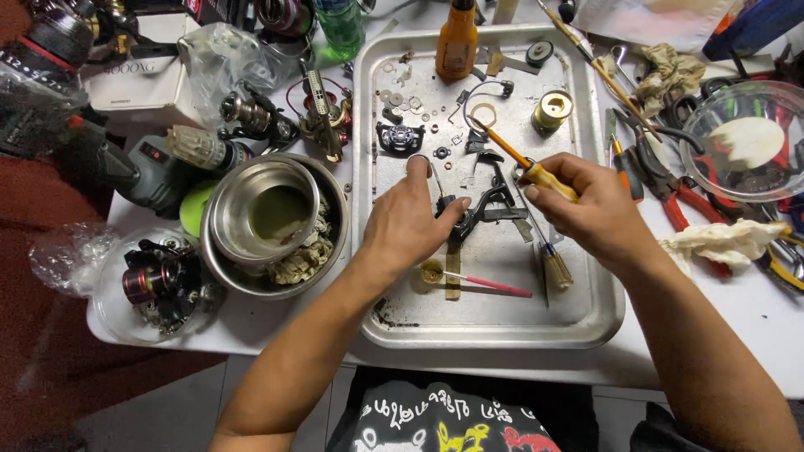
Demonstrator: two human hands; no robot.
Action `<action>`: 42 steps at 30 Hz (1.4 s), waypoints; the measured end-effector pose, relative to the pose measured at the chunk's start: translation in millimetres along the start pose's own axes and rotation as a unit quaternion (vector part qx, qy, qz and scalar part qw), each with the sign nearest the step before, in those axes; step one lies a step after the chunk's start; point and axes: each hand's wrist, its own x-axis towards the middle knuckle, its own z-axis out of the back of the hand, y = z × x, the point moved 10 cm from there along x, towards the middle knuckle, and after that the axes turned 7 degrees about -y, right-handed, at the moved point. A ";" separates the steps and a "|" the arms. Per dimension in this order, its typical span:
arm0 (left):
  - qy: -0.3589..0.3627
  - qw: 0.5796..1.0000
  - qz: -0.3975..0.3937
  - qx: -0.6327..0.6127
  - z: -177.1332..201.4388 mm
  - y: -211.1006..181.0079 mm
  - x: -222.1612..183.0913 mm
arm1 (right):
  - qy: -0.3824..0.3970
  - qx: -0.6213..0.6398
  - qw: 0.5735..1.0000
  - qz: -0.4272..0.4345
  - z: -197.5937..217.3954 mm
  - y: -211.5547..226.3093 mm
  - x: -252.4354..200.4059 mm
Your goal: Disassembling, cleaning, oiling, and reassembling a fishing reel on a parts tray using a screwdriver.
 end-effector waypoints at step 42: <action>0.176 0.745 0.065 -0.641 -58.4 -2.1 10.0 | -0.016 0.167 0.986 0.007 -0.7 -5.9 5.3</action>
